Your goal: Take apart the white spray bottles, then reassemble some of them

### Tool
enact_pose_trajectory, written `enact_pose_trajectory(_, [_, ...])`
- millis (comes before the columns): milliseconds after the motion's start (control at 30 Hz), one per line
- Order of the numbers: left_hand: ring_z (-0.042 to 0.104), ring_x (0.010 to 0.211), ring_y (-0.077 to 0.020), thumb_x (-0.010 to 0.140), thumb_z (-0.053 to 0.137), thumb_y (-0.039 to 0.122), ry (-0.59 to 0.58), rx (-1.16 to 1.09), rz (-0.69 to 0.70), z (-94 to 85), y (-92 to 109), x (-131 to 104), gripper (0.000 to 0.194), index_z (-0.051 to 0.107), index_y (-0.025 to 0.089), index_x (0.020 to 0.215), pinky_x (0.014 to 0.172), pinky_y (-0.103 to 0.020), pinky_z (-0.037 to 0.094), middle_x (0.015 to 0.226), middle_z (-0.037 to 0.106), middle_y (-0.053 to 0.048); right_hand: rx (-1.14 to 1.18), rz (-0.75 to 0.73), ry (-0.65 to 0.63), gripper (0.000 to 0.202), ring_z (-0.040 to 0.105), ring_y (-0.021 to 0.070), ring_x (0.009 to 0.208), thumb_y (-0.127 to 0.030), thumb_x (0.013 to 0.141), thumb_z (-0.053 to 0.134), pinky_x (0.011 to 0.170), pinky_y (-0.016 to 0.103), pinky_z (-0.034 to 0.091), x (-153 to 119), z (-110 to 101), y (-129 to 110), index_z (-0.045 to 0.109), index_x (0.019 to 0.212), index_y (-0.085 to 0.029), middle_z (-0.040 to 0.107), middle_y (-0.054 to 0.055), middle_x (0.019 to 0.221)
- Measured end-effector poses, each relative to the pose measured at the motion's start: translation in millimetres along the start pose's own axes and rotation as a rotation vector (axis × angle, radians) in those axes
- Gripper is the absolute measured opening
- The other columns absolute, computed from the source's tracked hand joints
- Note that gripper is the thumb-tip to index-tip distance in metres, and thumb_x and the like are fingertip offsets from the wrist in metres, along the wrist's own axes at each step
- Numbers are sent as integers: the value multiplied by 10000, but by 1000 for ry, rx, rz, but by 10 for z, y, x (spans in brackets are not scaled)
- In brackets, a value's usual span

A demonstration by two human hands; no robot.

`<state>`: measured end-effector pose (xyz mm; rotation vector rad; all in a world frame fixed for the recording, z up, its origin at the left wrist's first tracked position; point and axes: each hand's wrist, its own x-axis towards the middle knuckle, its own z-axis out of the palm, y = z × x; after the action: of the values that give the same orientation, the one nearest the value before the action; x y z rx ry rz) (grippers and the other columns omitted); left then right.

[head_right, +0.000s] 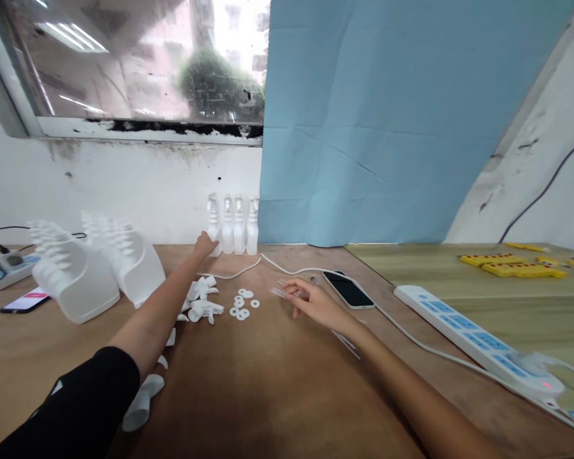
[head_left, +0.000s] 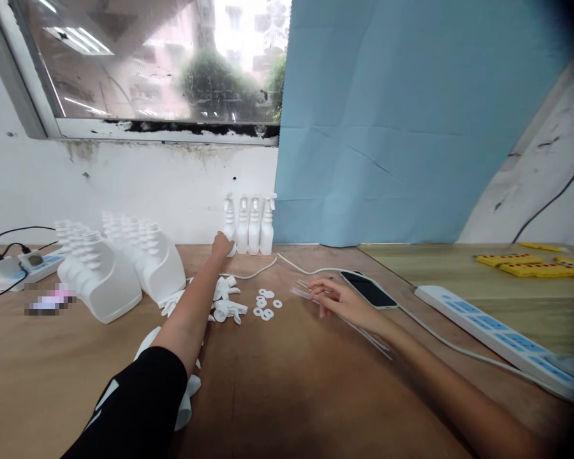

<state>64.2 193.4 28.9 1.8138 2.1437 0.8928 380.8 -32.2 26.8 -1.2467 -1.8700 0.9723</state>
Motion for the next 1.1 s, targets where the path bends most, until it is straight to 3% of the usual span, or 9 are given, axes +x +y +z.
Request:
enact_pose_trajectory(200, [597,1049,-235,915,585,326,-7,7,23,22,-2,81,361,545,152,1229,870,-440,523,1226,571,-107,-94,-47,-110,225,590,128,609,-294,859,508,616,281,469,29,236,205,574,1040,-179,621,30,874])
enact_pose_trajectory(400, [602,1038,-231,912,589,321,-63,13,51,17,48,47,353,549,153,1220,859,-427,528,1211,579,-103,-455,-265,-28,177,551,151,720,-185,860,478,672,268,416,55,514,285,638,934,-201,633,24,836])
enact_pose_trajectory(600, [608,1017,-225,915,585,326,-136,28,145,-264,155,-128,346,551,153,1214,841,-417,534,1196,584,-100,-573,-337,-20,163,561,157,757,-144,864,456,693,262,412,49,559,208,602,903,-202,623,24,842])
enact_pose_trajectory(700, [619,978,-210,928,556,358,-181,26,309,-517,194,-395,349,554,149,1207,841,-411,526,1160,608,-95,-600,-374,-12,175,570,169,779,-135,874,439,716,276,418,49,579,200,597,912,-201,622,35,860])
enact_pose_trajectory(800, [635,930,-191,909,544,389,-272,45,514,-786,120,-830,314,608,185,1138,836,-314,495,1072,665,-61,-590,-412,3,209,578,187,816,-118,874,422,750,300,434,59,621,188,598,961,-189,619,63,905])
enact_pose_trajectory(867, [639,904,-210,885,546,415,-349,84,632,-950,-10,-1158,295,644,212,1076,805,-309,480,1017,686,-50,-559,-427,12,236,580,198,848,-108,871,416,777,315,448,82,657,177,592,1012,-179,617,83,948])
enact_pose_trajectory(967, [609,1009,-241,840,590,434,-431,125,770,-1138,-269,-1573,300,644,256,1075,857,-322,442,1108,669,-35,-517,-461,22,297,572,212,928,-87,860,418,840,339,453,155,717,170,567,1103,-171,602,102,1014])
enact_pose_trajectory(1100, [595,1000,-253,790,648,441,-577,206,838,-1264,-521,-1838,432,571,252,1171,830,-335,448,1179,608,-70,-505,-487,52,308,557,220,936,-72,853,412,853,357,456,285,795,188,567,1105,-158,571,110,1008])
